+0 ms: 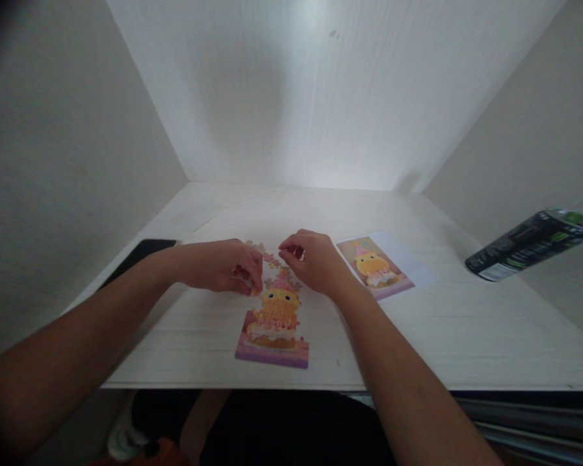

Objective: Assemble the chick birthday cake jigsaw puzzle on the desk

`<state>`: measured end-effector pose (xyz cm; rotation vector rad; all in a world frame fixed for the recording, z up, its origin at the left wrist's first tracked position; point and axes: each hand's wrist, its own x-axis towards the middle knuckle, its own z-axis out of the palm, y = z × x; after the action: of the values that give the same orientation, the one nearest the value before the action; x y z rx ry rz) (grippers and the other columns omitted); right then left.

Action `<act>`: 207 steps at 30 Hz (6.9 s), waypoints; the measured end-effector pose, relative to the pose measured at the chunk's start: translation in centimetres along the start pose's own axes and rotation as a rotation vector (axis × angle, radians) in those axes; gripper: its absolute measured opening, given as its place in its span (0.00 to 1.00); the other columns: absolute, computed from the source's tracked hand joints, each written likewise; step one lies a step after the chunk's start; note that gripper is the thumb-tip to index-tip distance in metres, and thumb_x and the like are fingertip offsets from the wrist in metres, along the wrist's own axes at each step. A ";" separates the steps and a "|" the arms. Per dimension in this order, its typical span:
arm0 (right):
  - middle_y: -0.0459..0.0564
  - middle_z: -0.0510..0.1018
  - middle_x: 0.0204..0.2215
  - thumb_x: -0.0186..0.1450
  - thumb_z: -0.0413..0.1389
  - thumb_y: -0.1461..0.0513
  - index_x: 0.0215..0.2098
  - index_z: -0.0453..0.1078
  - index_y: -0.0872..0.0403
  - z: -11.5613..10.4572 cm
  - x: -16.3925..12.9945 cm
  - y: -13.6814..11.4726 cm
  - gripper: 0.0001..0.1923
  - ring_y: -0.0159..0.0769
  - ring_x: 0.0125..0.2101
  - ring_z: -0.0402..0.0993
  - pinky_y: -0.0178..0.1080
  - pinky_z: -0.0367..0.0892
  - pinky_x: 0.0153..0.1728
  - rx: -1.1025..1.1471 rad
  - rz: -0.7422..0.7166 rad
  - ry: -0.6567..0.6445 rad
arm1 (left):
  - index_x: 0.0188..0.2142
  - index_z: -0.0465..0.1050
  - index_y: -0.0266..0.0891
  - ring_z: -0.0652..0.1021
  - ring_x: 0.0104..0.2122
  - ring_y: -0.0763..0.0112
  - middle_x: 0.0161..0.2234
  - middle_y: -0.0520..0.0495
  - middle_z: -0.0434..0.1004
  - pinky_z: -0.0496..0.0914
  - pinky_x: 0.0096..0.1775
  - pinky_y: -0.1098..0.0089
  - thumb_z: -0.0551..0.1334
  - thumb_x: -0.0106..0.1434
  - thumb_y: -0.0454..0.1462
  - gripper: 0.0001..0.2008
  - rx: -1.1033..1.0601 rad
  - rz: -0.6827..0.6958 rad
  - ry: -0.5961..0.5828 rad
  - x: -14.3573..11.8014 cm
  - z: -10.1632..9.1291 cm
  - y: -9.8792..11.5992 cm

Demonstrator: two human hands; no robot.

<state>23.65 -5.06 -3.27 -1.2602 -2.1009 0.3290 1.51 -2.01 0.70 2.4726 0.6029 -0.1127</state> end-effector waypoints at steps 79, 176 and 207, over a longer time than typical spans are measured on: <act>0.43 0.73 0.22 0.53 0.66 0.55 0.29 0.72 0.54 -1.1 -0.7 -0.1 0.13 0.28 0.22 0.65 0.33 0.55 0.22 0.193 0.056 -0.597 | 0.39 0.78 0.41 0.76 0.27 0.76 0.29 0.51 0.79 0.66 0.30 0.75 0.62 0.60 0.39 0.09 0.101 -0.129 0.247 -0.7 -0.8 1.3; 0.44 0.73 0.22 0.57 0.63 0.59 0.31 0.69 0.55 -4.1 -8.5 -3.5 0.09 0.32 0.22 0.69 0.33 0.61 0.21 0.300 0.439 -0.457 | 0.44 0.75 0.42 0.69 0.27 0.72 0.30 0.50 0.74 0.59 0.30 0.71 0.70 0.42 0.56 0.32 0.078 0.127 0.120 2.1 3.9 3.5; 0.50 0.80 0.36 0.67 0.54 0.64 0.43 0.76 0.52 2.8 -1.4 -2.4 0.10 0.39 0.38 0.72 0.39 0.64 0.42 -0.242 0.079 -0.011 | 0.37 0.76 0.38 0.71 0.26 0.75 0.28 0.50 0.76 0.62 0.30 0.73 0.61 0.55 0.35 0.09 0.212 -0.075 0.261 -0.6 -0.2 -1.9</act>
<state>20.62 -7.12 -4.73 -1.4861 -2.1529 0.1182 0.12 -0.77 0.02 2.6924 0.8322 0.1260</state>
